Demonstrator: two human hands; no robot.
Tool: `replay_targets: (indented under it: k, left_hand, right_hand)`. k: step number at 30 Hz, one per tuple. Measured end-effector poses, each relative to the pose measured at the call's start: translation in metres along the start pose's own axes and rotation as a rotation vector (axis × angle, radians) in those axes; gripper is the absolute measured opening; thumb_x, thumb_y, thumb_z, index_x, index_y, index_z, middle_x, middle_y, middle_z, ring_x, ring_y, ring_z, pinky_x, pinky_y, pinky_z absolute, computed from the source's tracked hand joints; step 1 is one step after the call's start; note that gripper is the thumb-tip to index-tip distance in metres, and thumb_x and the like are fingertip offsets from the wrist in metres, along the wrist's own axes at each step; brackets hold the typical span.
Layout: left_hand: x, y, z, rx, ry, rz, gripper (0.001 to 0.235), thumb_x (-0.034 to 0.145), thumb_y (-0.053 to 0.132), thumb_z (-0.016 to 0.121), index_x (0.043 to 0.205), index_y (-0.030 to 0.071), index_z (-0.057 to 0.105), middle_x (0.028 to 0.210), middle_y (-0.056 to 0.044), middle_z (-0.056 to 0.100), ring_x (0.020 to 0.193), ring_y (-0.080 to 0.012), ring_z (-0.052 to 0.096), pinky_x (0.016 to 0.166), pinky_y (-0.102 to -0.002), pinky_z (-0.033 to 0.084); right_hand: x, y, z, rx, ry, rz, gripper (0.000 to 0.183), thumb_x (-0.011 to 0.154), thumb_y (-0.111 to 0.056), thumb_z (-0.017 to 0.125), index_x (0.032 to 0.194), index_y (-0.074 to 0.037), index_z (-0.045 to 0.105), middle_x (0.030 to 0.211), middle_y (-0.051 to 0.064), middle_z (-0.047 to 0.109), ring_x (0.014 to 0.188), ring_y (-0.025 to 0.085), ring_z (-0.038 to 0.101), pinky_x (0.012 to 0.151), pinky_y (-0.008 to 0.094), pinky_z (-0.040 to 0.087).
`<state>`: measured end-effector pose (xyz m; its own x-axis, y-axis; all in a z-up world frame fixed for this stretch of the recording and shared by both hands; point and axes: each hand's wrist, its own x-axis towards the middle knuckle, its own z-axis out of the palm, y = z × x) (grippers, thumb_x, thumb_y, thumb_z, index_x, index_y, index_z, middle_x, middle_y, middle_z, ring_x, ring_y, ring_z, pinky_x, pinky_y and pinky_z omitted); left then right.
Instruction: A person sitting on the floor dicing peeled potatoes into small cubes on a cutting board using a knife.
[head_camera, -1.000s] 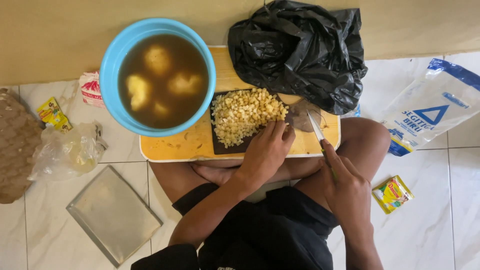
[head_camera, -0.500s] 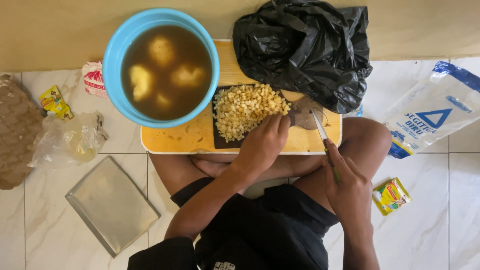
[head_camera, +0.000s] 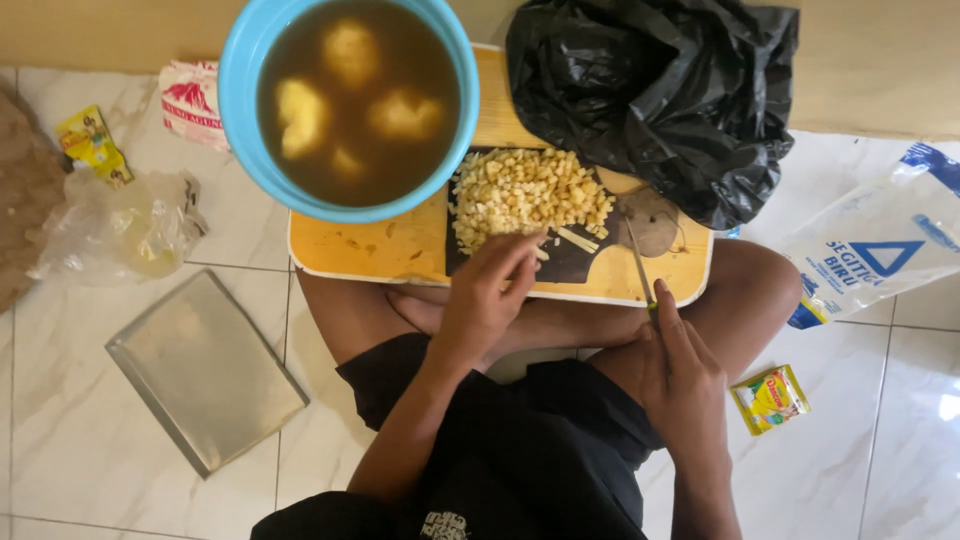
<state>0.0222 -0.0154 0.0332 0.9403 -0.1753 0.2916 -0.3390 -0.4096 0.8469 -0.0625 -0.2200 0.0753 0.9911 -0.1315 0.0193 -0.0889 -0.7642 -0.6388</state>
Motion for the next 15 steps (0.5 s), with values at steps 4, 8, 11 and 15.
replay_targets:
  k: [4,8,11,15]
  left_hand:
    - [-0.021,-0.008,0.008,0.264,0.066,0.111,0.036,0.086,-0.012,0.071,0.118,0.001,0.063,0.113,-0.011,0.063,0.092,-0.0241,0.069,0.081,-0.034,0.060]
    - [-0.022,-0.007,0.000,0.510,0.008,0.248,0.025,0.086,-0.004,0.074,0.110,-0.002,0.068,0.109,-0.010,0.063,0.094,-0.0223,0.062,0.086,-0.035,0.052]
    - [-0.025,-0.010,-0.002,0.465,-0.045,0.241,0.035,0.084,-0.007,0.071,0.119,-0.008,0.068,0.114,-0.013,0.064,0.097,-0.0243,0.063,0.090,-0.036,0.056]
    - [-0.027,-0.015,-0.001,0.447,-0.079,0.260,0.043,0.082,-0.010,0.070,0.124,-0.011,0.065,0.119,-0.017,0.063,0.102,-0.0268,0.064,0.092,-0.037,0.056]
  right_hand:
    - [-0.005,-0.007,0.009,0.006,-0.057,0.011,0.050,0.098,0.002,0.060,0.148,0.000,0.056,0.089,0.014,0.070,0.063,0.023,0.061,0.056,0.035,0.046]
    - [-0.005,-0.013,0.015,-0.039,-0.121,0.008,0.055,0.093,0.005,0.059,0.147,-0.006,0.059,0.078,0.011,0.068,0.054,0.021,0.059,0.051,0.037,0.045]
    - [-0.009,-0.014,0.020,-0.043,-0.154,-0.018,0.060,0.088,0.009,0.059,0.146,-0.008,0.060,0.080,0.010,0.070,0.058,0.021,0.062,0.055,0.036,0.048]
    - [-0.010,-0.018,0.026,-0.088,-0.167,-0.065,0.064,0.083,0.011,0.061,0.143,-0.011,0.063,0.079,0.008,0.070,0.052,0.021,0.058,0.053,0.036,0.048]
